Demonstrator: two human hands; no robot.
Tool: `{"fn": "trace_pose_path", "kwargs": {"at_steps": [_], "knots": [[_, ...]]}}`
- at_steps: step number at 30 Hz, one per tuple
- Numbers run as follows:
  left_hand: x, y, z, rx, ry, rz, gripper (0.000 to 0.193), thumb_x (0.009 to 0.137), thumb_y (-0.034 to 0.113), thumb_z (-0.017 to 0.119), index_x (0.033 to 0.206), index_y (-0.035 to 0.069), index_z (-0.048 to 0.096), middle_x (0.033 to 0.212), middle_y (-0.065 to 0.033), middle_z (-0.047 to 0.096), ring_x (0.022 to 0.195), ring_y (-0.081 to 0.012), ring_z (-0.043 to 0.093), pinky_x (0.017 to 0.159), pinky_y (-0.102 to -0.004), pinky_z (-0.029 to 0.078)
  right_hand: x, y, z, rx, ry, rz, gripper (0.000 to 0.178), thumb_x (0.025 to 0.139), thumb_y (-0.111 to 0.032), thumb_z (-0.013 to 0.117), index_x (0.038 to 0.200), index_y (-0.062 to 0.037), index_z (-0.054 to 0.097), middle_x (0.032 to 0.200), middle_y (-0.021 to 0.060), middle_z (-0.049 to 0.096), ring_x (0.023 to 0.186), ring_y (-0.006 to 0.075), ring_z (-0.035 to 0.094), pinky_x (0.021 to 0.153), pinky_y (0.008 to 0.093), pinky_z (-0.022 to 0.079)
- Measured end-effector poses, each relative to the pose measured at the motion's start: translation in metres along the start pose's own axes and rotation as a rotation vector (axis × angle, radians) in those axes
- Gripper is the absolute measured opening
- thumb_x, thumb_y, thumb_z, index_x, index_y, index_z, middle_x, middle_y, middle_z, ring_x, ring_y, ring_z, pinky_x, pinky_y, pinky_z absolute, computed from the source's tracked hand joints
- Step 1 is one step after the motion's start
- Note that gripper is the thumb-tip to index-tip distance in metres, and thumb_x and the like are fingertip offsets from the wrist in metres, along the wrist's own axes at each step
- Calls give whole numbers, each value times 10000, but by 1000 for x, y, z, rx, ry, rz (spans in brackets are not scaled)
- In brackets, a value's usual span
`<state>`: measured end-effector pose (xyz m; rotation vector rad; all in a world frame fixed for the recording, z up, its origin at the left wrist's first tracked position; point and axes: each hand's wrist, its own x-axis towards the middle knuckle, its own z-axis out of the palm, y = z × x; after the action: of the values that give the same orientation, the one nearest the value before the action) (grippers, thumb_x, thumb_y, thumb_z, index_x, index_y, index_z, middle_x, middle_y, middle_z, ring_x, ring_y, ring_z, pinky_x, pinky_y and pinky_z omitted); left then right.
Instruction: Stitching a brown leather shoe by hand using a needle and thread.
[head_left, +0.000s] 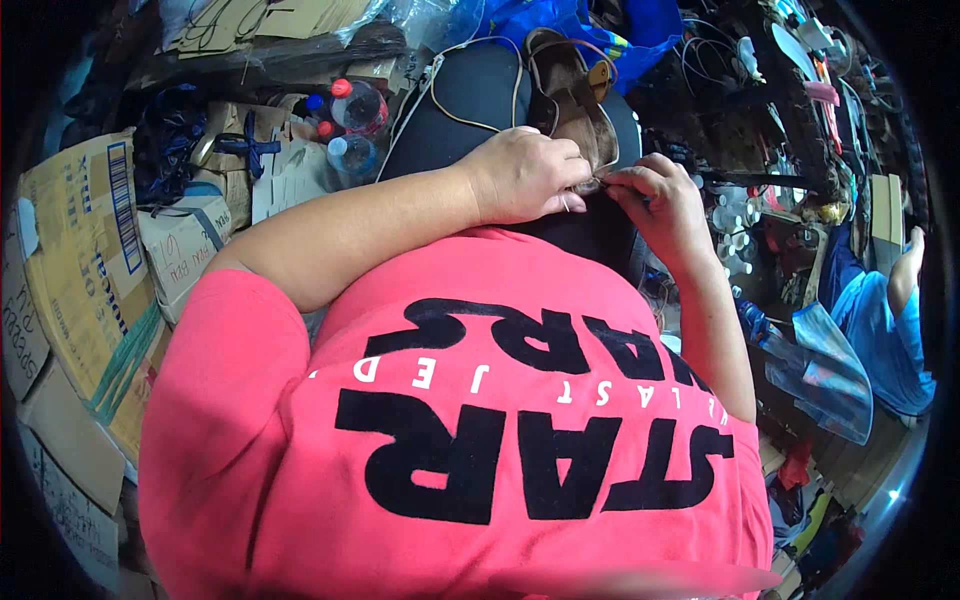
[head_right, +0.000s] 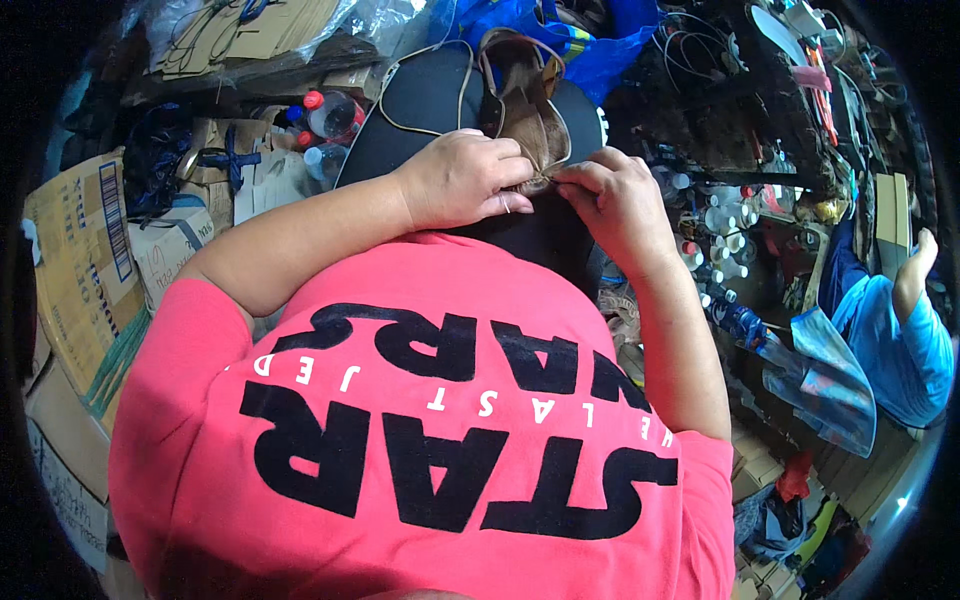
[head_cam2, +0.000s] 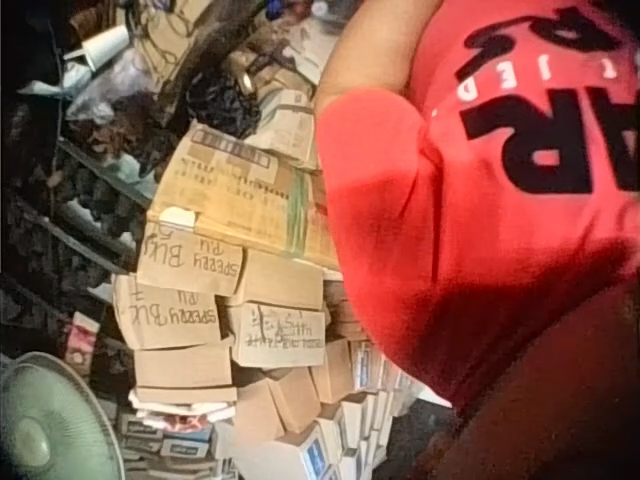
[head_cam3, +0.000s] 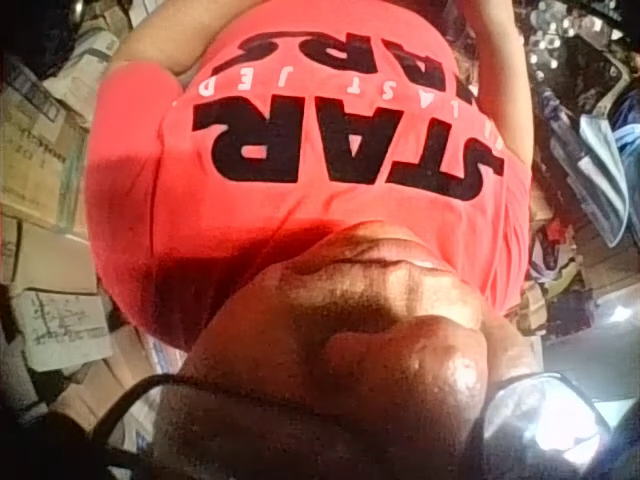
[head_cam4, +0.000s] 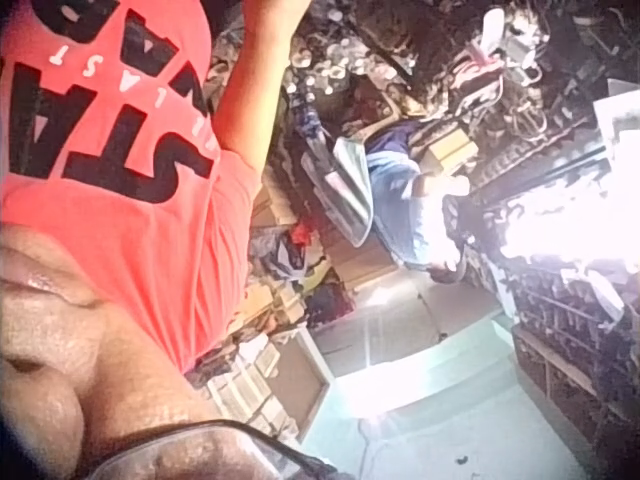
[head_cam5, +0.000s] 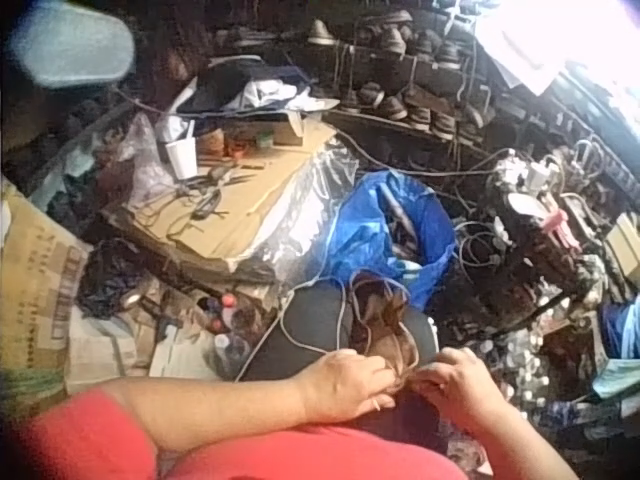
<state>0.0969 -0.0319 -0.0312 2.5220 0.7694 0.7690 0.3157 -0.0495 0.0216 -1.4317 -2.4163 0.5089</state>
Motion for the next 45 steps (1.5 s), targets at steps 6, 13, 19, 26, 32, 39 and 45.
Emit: {"fn": "trace_pose_path", "kwargs": {"at_steps": [6, 13, 19, 26, 32, 39, 45], "knots": [[6, 3, 1, 9, 2, -7, 277, 784, 328, 701, 855, 79, 600, 759, -87, 580, 690, -285, 619, 655, -387, 497, -10, -1, -15, 7, -35, 24, 92, 762, -84, 680, 853, -74, 686, 818, 96, 591, 769, 301, 586, 706, 389, 478], [7, -4, -10, -160, -69, -94, 277, 801, 332, 691, 841, 64, 632, 765, -102, 610, 728, -296, 622, 677, -384, 496, -43, 10, -54, 325, 154, 356, 96, 797, 26, 640, 880, -12, 669, 761, 37, 563, 705, 120, 561, 621, 243, 443], [27, -35, -21, -267, 18, -21, 227, 756, 59, 692, 969, 135, 699, 1029, -64, 609, 923, -266, 623, 792, -348, 511, -20, -13, -22, 344, 13, 268, 237, 828, 29, 597, 1027, -62, 688, 799, 61, 522, 696, 137, 540, 625, 254, 429], [39, -51, -17, -203, -81, 40, 190, 715, 105, 744, 891, 173, 727, 1013, -58, 553, 918, -246, 611, 805, -330, 508, -6, -14, -16, 210, -44, 313, 190, 829, -31, 595, 986, -58, 698, 808, 85, 546, 703, 181, 570, 641, 286, 451], [39, -55, -15, -248, -98, 17, 173, 701, 127, 760, 866, 165, 721, 996, -55, 553, 912, -244, 608, 806, -334, 498, 0, -21, -20, 140, -74, 342, 174, 815, -53, 603, 959, -57, 701, 816, 112, 567, 705, 236, 592, 640, 314, 462], [40, -55, -15, -274, -113, -6, 154, 706, 135, 757, 854, 150, 715, 985, -62, 558, 908, -250, 608, 802, -337, 496, -2, -18, -7, 153, -68, 316, 162, 822, -55, 618, 957, -73, 706, 810, 105, 565, 698, 234, 596, 632, 325, 465], [39, -57, -13, -243, -99, 10, 149, 712, 145, 754, 856, 150, 715, 995, -65, 564, 908, -257, 609, 806, -345, 496, 4, -9, -11, 200, -101, 253, 169, 829, -53, 618, 976, -65, 701, 795, 112, 554, 685, 226, 580, 625, 333, 453]]}}
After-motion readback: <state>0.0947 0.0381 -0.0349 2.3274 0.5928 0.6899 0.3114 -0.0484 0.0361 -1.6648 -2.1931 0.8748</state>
